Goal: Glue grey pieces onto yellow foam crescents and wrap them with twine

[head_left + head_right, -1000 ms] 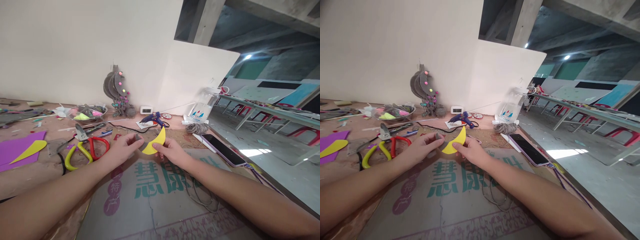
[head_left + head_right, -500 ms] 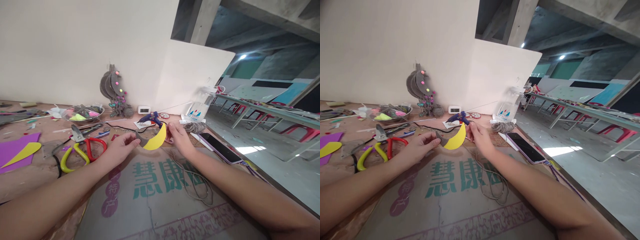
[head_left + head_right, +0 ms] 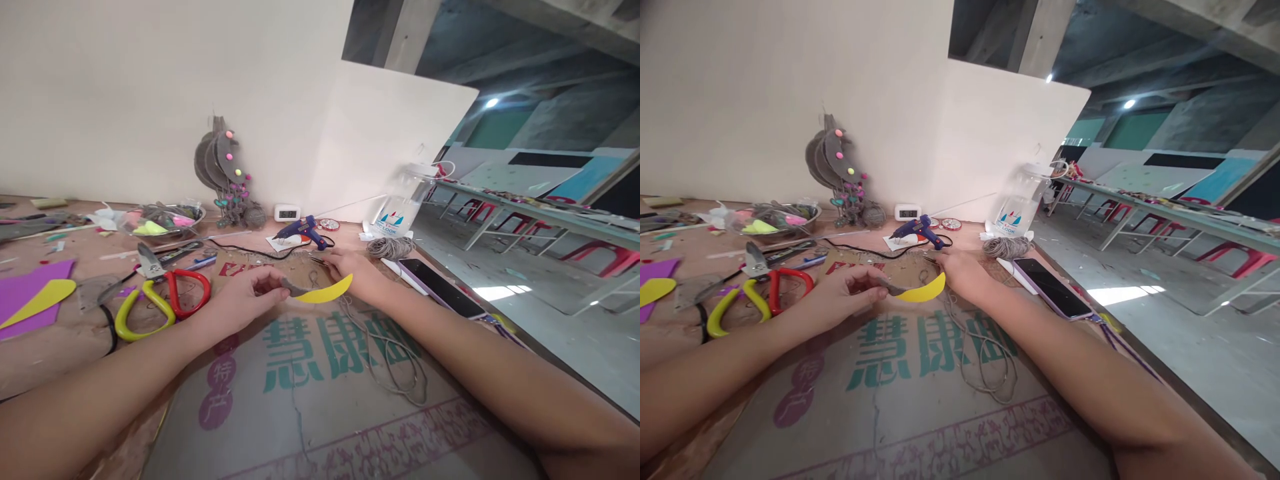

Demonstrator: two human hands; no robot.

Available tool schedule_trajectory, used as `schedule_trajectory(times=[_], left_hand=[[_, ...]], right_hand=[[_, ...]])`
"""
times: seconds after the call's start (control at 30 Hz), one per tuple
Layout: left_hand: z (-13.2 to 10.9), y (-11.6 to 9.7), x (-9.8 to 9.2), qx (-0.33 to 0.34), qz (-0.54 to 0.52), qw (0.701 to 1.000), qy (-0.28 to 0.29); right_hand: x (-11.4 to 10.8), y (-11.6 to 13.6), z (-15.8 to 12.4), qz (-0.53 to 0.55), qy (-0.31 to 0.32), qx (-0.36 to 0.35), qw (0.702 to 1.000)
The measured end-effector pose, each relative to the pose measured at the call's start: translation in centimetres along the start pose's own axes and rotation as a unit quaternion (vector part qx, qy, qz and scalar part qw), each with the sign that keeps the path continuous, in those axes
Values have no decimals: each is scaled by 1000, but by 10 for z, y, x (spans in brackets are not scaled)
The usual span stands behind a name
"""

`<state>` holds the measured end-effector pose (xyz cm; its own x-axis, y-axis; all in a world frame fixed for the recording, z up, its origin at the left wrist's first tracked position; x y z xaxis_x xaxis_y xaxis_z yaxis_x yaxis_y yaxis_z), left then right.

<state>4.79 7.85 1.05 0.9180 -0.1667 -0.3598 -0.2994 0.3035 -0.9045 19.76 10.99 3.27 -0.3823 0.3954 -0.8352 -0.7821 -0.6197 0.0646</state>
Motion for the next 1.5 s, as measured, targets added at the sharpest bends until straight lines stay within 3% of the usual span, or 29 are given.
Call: schedule_trajectory(times=[0.17, 0.3, 0.53, 0.67, 0.8, 0.93, 1.3, 1.5], left_hand=[[0, -1, 0, -4, -35, 999, 11], [3, -5, -2, 11, -51, 999, 15], [4, -2, 5, 10, -78, 995, 61], [3, -1, 10, -13, -125, 989, 83], [2, -4, 11, 10, -131, 987, 95], [3, 1, 9, 9, -102, 990, 96], [2, -2, 7, 13, -57, 995, 86], [1, 1, 9, 20, -37, 994, 99]], right_hand=[[-16, -13, -1, 49, -100, 88, 990], [-34, 2, 0, 155, -154, 128, 967], [-38, 46, -6, 208, -139, 82, 965], [-41, 61, -9, 190, -155, 13, 969], [-41, 72, -9, 157, -126, -47, 978], [-31, 77, -10, 104, -79, -85, 988], [-19, 77, -11, 63, -59, -101, 991], [-17, 77, -11, 95, -66, -101, 988]])
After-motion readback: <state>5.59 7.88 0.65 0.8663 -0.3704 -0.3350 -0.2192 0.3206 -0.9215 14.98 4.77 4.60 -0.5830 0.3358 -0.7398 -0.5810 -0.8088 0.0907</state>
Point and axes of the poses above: each hand's wrist, its own z-axis towards the middle knuckle, its own x-axis out of the palm, y = z × x, the point moved 10 cm from there along z, towards the middle knuckle, and after that the axes turned 13 degrees about -y, right-handed, at the moved point
